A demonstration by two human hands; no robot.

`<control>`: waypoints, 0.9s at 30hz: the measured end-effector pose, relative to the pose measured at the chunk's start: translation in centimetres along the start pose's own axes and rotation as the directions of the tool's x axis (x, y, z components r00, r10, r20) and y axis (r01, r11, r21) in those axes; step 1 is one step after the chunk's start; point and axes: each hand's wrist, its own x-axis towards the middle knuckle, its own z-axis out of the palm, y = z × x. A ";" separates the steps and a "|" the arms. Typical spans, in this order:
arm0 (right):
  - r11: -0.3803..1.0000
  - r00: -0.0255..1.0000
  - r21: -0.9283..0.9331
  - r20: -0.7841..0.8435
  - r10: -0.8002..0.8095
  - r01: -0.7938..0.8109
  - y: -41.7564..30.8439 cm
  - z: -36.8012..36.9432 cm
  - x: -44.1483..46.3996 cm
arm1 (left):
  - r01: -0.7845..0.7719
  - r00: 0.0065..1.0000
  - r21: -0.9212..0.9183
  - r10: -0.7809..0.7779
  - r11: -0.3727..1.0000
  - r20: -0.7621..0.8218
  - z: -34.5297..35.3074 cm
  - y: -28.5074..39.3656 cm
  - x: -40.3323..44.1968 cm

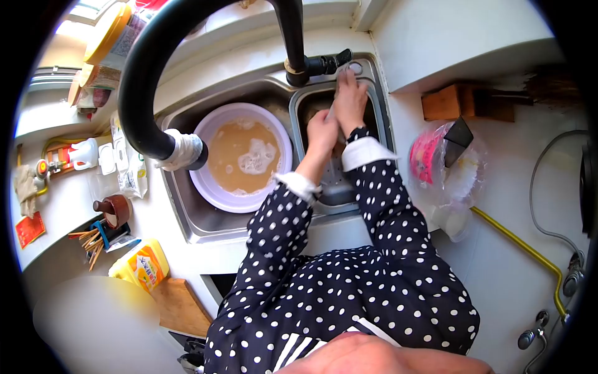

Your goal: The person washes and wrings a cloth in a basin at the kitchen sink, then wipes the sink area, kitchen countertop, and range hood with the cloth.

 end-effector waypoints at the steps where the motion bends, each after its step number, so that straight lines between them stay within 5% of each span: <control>1: 0.997 0.998 0.077 -0.061 0.012 -0.007 -0.6 0.3 -0.7 | -0.037 0.999 -0.013 0.037 0.999 0.002 -0.8 -0.4 -0.2; 6: 0.993 0.995 0.069 0.032 -0.095 0.093 1.1 -0.3 1.3 | 0.043 0.996 -0.014 -0.042 0.999 0.079 0.4 -0.1 0.8; 10: 0.992 0.994 0.122 0.105 -0.039 0.026 1.6 -1.4 -0.6 | 0.108 0.982 -0.029 -0.102 0.994 0.156 0.4 1.1 -1.9; 13: 0.989 0.996 0.145 0.079 -0.034 0.022 1.3 -1.5 -0.5 | 0.112 0.984 -0.129 -0.092 0.985 0.156 0.8 -1.0 -2.5; 16: 0.970 0.988 0.201 0.041 -0.146 0.135 1.5 -1.4 1.5 | 0.051 0.981 -0.097 -0.032 0.994 0.189 1.4 -0.1 -0.5; 21: 0.975 0.997 0.212 -0.001 -0.075 0.074 2.4 -2.1 -0.5 | 0.110 0.972 0.018 -0.112 0.994 0.206 1.7 0.7 -3.4; 23: 0.958 1.000 0.287 0.000 -0.021 0.020 2.9 -2.7 0.3 | 0.020 0.984 -0.042 -0.012 0.999 0.178 1.9 -0.8 -2.9; 26: 0.965 0.983 0.261 -0.184 0.019 0.031 3.7 -1.6 3.8 | -0.266 0.957 0.131 0.246 0.955 0.152 2.2 0.3 -0.2; 27: 0.966 0.982 0.255 -0.189 0.004 0.045 3.5 -0.9 4.2 | -0.226 0.967 0.118 0.208 0.967 0.147 2.2 0.5 0.9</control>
